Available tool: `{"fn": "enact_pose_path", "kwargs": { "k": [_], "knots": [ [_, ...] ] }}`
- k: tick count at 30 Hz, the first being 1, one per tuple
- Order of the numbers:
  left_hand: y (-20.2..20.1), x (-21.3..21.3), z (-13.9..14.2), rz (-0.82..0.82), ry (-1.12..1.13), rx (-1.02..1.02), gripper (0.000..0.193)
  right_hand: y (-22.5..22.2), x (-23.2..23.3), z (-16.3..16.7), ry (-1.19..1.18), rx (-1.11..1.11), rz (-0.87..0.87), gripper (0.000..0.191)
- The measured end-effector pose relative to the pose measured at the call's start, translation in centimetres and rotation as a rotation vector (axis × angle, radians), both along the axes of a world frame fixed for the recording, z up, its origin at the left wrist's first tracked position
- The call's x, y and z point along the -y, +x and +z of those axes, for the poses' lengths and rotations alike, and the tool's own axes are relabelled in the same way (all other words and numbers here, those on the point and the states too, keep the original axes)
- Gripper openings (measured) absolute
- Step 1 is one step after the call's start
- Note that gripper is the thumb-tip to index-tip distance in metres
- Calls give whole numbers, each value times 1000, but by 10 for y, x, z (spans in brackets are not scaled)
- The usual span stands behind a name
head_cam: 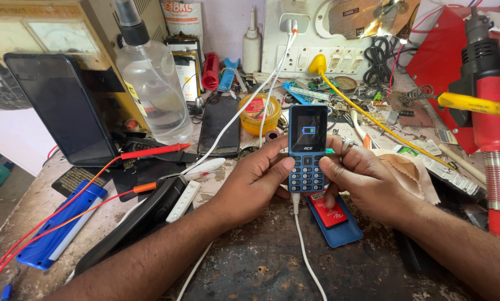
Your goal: The person uses a screwdriver to remove screws from the back of a black mobile phone, then removes the battery. They connect a charging cable to a blue mobile phone, insert a battery, and press the power button to test it. Finally, they reassemble the blue phone and place it on the workbench.
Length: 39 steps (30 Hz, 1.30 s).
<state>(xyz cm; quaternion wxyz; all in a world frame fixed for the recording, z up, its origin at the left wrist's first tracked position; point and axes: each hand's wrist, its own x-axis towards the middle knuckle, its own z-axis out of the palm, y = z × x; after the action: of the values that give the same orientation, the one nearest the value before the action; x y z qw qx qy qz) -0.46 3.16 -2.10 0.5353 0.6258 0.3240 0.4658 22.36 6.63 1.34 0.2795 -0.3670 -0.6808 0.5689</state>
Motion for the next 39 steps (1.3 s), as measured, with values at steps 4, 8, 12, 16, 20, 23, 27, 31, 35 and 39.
{"fn": "enact_pose_path", "kwargs": {
  "k": [4,8,12,16,20,23,27,31,35,39],
  "knots": [
    [0,1,0,8,23,-11,50,0,-1,-1,-19,-10,-8,41],
    [-1,2,1,19,21,-26,50,0,-1,0,8,-42,60,40],
    [-1,2,2,30,15,-36,50,-1,-1,-1,-6,-95,88,40],
    [-1,2,2,21,15,-31,50,-1,-2,-3,-2,-109,100,38],
    [-2,2,2,17,7,-31,50,0,-2,-5,9,-91,86,35],
    [-2,2,2,11,10,-24,50,1,-2,-5,8,-82,80,34],
    [-2,2,2,14,17,-28,50,0,-1,-4,-11,-100,83,35],
    [-2,3,2,16,17,-30,50,-1,0,-2,-10,-90,78,36],
    [-2,2,1,4,14,-21,51,-2,1,-1,-7,-88,84,37],
    [-2,2,0,-16,-2,2,50,-2,0,-1,-17,-99,89,38]
  ]
}}
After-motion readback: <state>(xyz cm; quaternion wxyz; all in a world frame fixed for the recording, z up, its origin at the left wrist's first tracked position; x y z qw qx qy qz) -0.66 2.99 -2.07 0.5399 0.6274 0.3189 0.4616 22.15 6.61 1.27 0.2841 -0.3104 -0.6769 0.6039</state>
